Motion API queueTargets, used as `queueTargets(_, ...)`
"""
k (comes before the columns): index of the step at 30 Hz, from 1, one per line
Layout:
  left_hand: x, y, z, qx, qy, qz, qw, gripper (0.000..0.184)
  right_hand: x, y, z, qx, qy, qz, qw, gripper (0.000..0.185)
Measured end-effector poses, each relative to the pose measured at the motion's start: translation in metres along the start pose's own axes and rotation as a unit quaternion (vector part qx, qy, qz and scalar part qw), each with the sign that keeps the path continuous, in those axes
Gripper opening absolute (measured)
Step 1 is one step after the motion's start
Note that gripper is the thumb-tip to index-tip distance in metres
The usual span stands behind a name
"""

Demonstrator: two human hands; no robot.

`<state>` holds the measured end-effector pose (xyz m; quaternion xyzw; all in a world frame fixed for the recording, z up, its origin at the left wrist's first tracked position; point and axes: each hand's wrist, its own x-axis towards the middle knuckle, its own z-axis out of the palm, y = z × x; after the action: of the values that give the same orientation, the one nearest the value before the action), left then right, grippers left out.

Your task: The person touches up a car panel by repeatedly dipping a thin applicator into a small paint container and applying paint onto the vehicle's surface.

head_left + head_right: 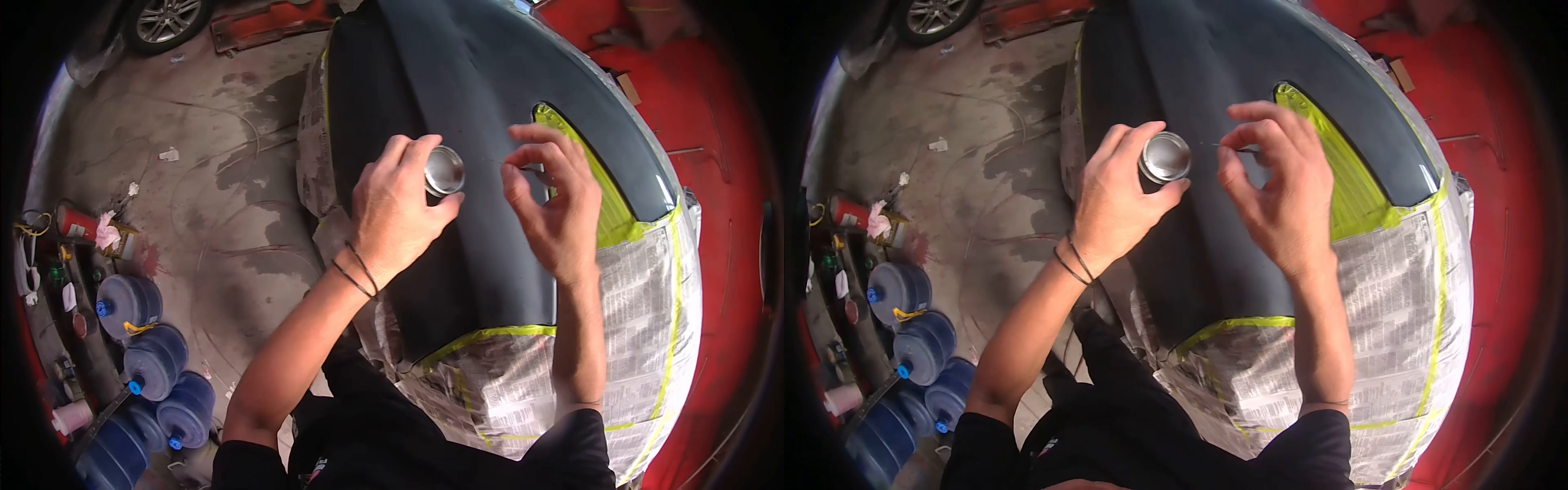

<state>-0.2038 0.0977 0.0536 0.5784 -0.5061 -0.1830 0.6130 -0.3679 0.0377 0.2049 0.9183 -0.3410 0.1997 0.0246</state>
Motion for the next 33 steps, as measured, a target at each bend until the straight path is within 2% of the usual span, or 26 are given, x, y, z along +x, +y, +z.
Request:
queueTargets(2, -0.003, -0.001, 0.0, -0.002, 0.004, -0.002, 1.0, 0.067, -0.01, -0.002, 0.004, 0.015, -0.019, 0.01, 1.0, 0.019)
queueTargets(3, -0.006, -0.002, 0.0, -0.005, 0.004, -0.003, 1.0, 0.067, -0.015, -0.004, 0.004, -0.052, -0.051, 0.003, 0.997, 0.019)
queueTargets(6, -0.018, -0.011, -0.003, -0.013, 0.002, -0.002, 1.0, 0.066, -0.023, 0.011, 0.009, 0.001, 0.009, 0.11, 0.994, 0.013)
queueTargets(8, -0.03, -0.015, -0.009, -0.02, -0.004, -0.012, 1.0, 0.066, -0.012, 0.039, 0.01, -0.067, 0.087, 0.088, 0.99, 0.014)
queueTargets(10, -0.041, -0.014, -0.015, -0.017, -0.014, -0.034, 0.999, 0.066, 0.007, 0.056, 0.009, -0.07, 0.09, 0.155, 0.981, 0.016)
queueTargets(17, -0.077, -0.011, -0.028, -0.023, -0.036, -0.06, 0.997, 0.069, 0.045, 0.111, 0.034, -0.161, 0.109, 0.114, 0.974, 0.021)
queueTargets(33, -0.094, -0.011, -0.027, -0.028, -0.048, -0.068, 0.996, 0.073, 0.056, 0.123, 0.038, -0.222, 0.09, 0.114, 0.964, 0.021)
